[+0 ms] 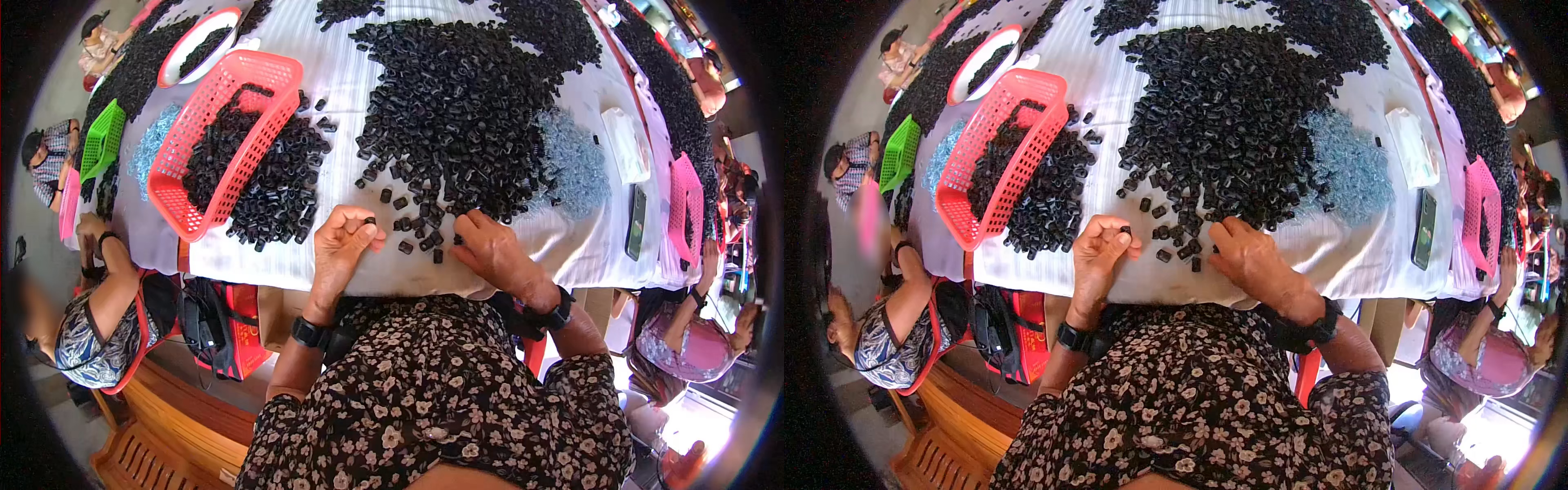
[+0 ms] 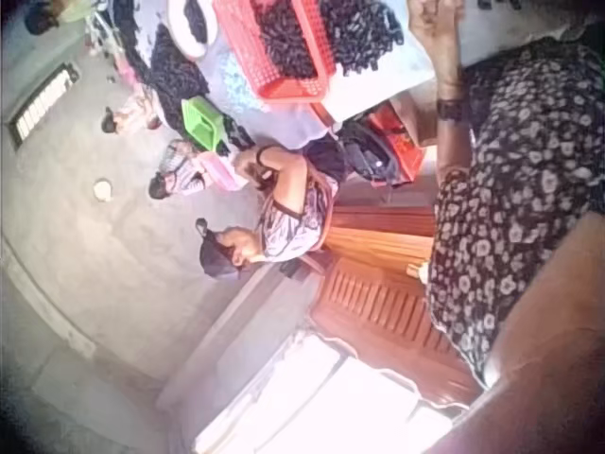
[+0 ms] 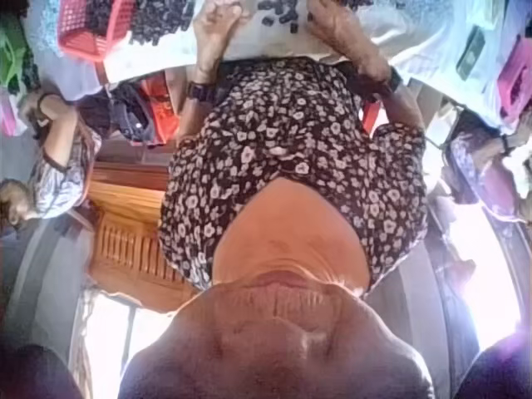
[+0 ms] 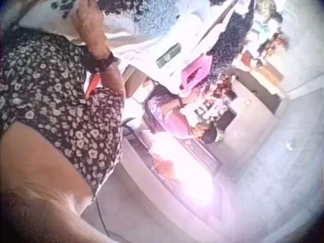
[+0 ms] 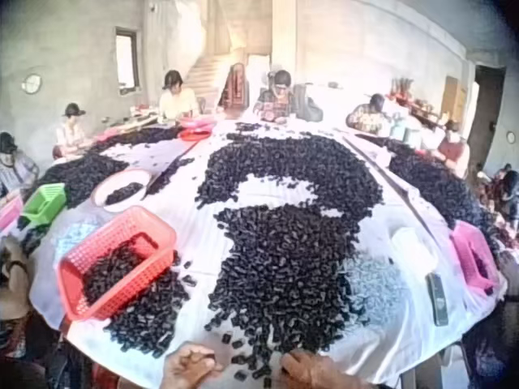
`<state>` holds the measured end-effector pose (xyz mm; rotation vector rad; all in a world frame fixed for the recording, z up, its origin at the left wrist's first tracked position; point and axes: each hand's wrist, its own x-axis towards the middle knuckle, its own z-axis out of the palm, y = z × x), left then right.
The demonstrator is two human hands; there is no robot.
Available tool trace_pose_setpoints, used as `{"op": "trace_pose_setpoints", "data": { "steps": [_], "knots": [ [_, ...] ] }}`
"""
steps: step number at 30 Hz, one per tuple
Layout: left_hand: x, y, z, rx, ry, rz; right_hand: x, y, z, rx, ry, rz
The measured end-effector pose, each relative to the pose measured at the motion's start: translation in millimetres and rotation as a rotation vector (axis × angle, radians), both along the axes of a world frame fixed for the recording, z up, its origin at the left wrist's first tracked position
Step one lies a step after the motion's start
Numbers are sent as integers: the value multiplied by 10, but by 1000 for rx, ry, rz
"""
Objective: The worker inspects, handles, and sorts small black plastic shoe components on an assembly table.
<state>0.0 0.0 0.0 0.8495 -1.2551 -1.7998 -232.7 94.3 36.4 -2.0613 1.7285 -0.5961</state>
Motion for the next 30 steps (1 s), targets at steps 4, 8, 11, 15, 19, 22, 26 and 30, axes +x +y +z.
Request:
{"op": "trace_pose_setpoints", "data": {
  "steps": [4,8,11,15,19,22,26,30],
  "knots": [
    [-24,-26,-22,0,18,3,-26,-58,-107,-110,73,-9],
    [-64,-82,-26,-31,40,-5,-127,-113,-52,-164,-66,-58],
    [30,-71,27,-31,18,4,-60,-157,170,130,-427,-170],
    [28,-11,-26,-18,24,-9,-147,-271,356,279,-556,6],
    [37,28,-99,18,73,-62,51,-432,497,576,-719,22],
    [36,12,-147,15,147,-94,226,-633,479,568,-664,105],
    [15,-50,-129,23,130,-121,511,-1599,709,428,-777,239],
    [52,-43,-170,27,140,-81,1067,-2435,1524,165,-1331,285]
  ]
}}
